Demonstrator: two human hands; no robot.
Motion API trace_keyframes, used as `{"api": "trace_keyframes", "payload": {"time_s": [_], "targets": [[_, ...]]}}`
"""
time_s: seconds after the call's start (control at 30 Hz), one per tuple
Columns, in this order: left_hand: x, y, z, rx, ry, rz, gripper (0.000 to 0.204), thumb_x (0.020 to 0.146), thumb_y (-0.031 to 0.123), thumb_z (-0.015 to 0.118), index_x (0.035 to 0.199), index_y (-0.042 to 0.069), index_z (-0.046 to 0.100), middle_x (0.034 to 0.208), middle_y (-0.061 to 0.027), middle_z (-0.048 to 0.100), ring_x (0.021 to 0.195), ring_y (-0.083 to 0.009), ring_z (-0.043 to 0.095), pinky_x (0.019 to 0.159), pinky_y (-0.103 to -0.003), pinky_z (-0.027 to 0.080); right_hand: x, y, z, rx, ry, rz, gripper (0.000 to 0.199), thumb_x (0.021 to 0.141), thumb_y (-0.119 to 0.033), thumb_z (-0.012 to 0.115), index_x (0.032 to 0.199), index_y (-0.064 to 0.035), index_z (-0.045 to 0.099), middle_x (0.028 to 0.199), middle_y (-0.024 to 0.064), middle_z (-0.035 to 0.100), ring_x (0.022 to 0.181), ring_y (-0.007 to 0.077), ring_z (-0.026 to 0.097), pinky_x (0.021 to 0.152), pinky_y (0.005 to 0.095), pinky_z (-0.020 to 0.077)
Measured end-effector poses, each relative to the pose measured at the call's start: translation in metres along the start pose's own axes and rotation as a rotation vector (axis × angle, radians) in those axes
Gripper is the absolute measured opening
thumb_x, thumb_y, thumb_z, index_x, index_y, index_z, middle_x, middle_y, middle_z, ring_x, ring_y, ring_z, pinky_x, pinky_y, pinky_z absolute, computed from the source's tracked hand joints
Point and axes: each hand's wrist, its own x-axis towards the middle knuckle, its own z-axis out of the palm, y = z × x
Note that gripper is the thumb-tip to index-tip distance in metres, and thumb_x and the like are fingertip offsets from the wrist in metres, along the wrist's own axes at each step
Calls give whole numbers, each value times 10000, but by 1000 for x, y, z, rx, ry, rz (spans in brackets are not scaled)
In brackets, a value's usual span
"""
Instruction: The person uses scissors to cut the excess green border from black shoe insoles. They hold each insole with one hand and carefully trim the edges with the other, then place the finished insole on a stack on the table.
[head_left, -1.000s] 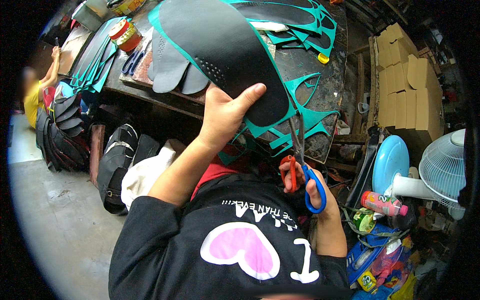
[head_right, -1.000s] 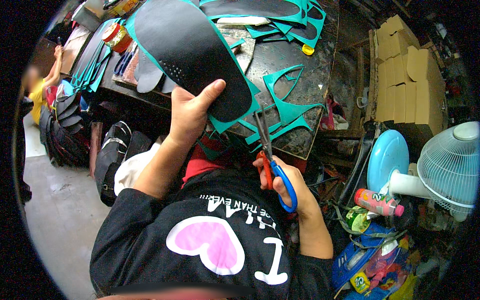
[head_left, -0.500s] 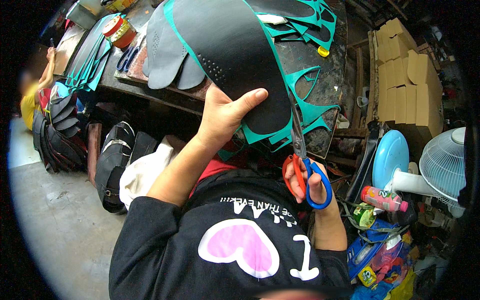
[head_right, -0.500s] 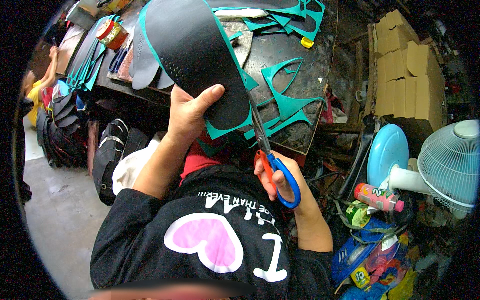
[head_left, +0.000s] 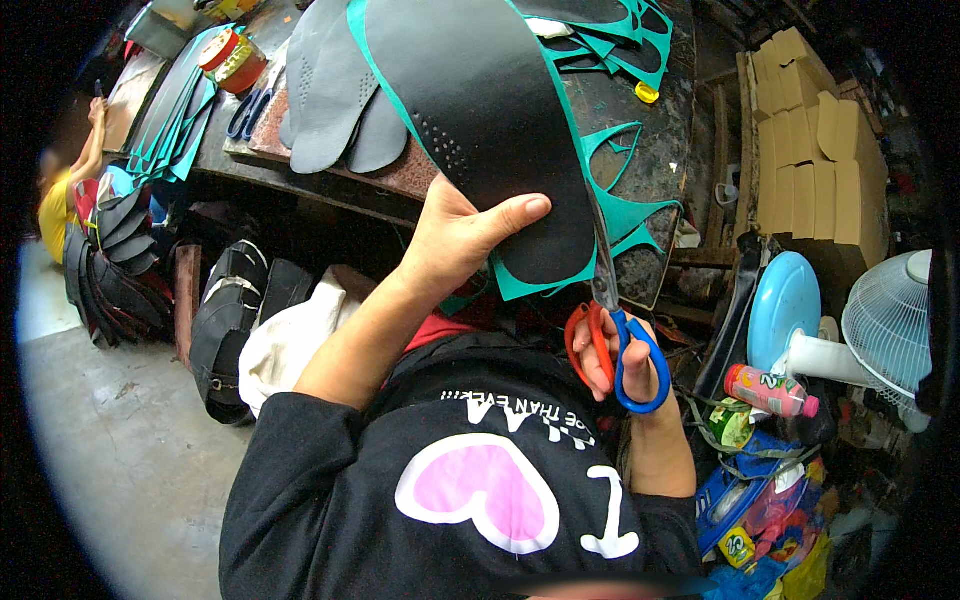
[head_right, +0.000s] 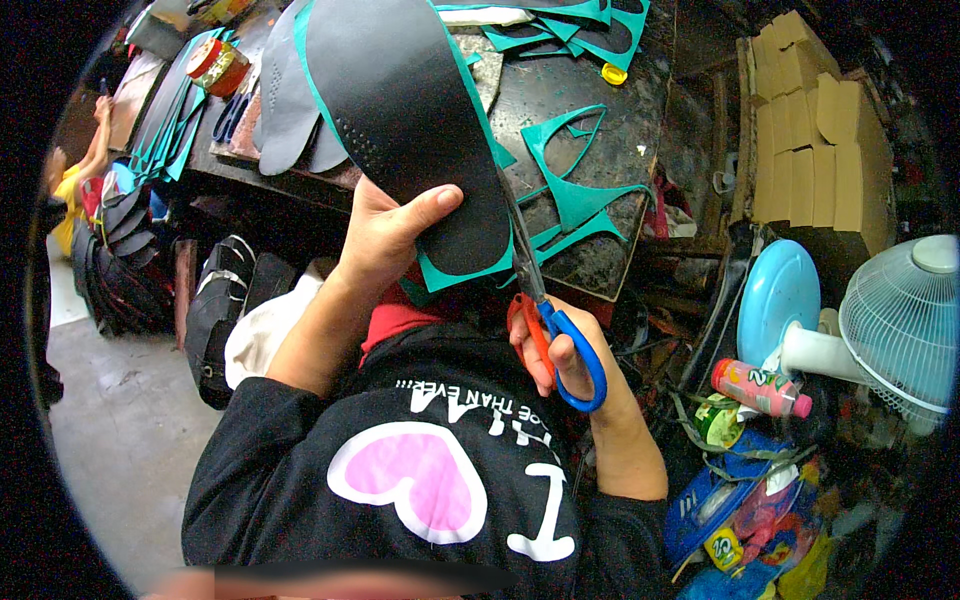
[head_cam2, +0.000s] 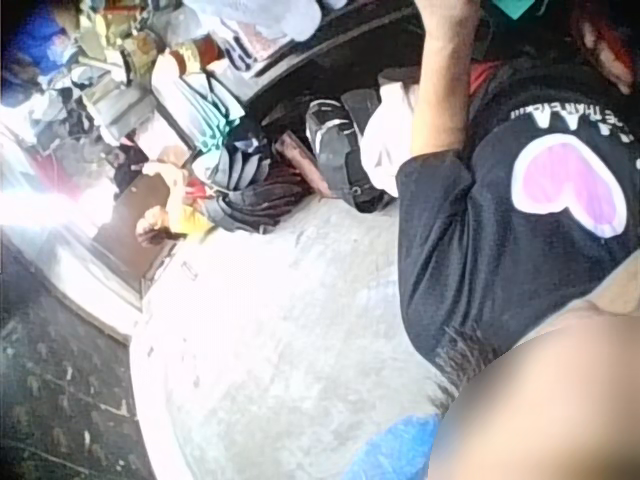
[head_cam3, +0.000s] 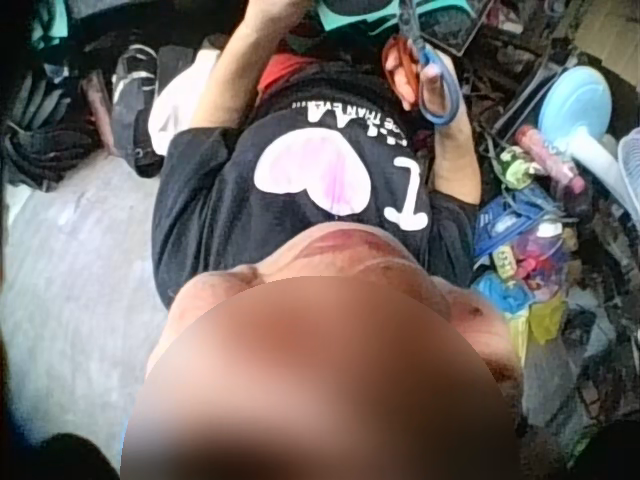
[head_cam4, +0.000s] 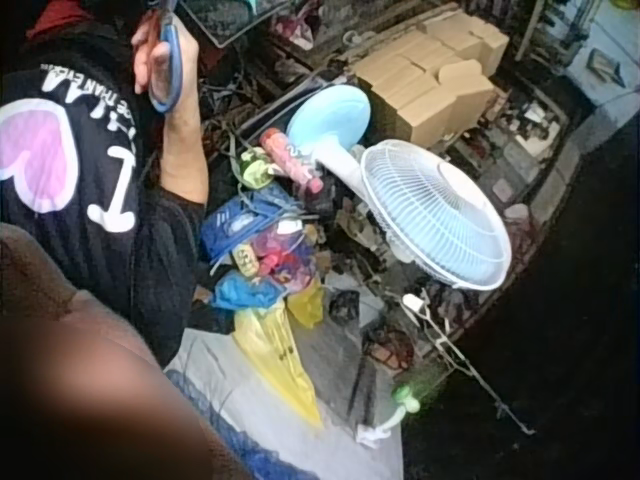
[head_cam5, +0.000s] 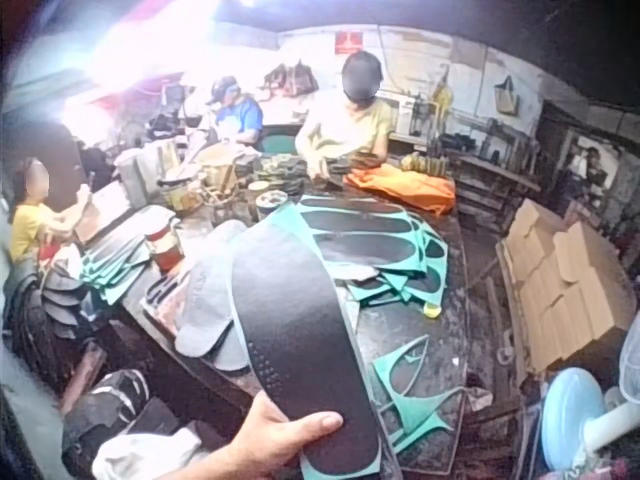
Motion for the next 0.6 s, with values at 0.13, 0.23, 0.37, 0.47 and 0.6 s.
{"api": "trace_keyframes", "payload": {"time_s": [0.13, 0.23, 0.37, 0.47, 0.6], "targets": [[-6, -5, 5, 61, -104, -67, 412, 804, 85, 725, 1163, -20, 553, 1078, -95, 635, 961, -169, 609, 855, -312, 499, 3, 2, 5, 56, 54, -70, 1006, 624, -884, 429, 1025, 36, 504, 582, -11, 475, 470, 52, 449, 444, 178, 358], [-7, -4, 3, -28, -144, -87, 412, 803, 87, 726, 1163, -18, 556, 1073, -90, 636, 963, -168, 608, 857, -315, 496, 1, 2, 4, 64, 30, -10, 1014, 616, -883, 432, 1030, 40, 508, 584, -5, 487, 469, 52, 458, 444, 180, 366], [-6, -3, 0, -18, -163, -170, 428, 795, 89, 733, 1170, -18, 555, 1070, -88, 636, 964, -172, 608, 861, -322, 494, 0, 0, 3, 74, 17, 7, 981, 641, -861, 452, 1033, 36, 514, 586, -1, 502, 470, 62, 472, 460, 183, 367], [-9, -6, 4, 10, -208, -162, 453, 791, 90, 736, 1186, -17, 542, 1077, -87, 631, 980, -172, 598, 866, -322, 489, 3, 2, 4, 109, 51, -71, 982, 664, -860, 430, 1054, 37, 517, 591, -5, 499, 466, 67, 462, 483, 185, 361], [-13, -7, 5, 7, -249, -224, 504, 791, 111, 739, 1221, -16, 510, 1128, -90, 605, 1040, -172, 564, 900, -322, 464, 5, 4, 5, 100, 65, -75, 963, 665, -852, 437, 1016, 39, 525, 526, -7, 476, 431, 71, 449, 443, 188, 357]]}}
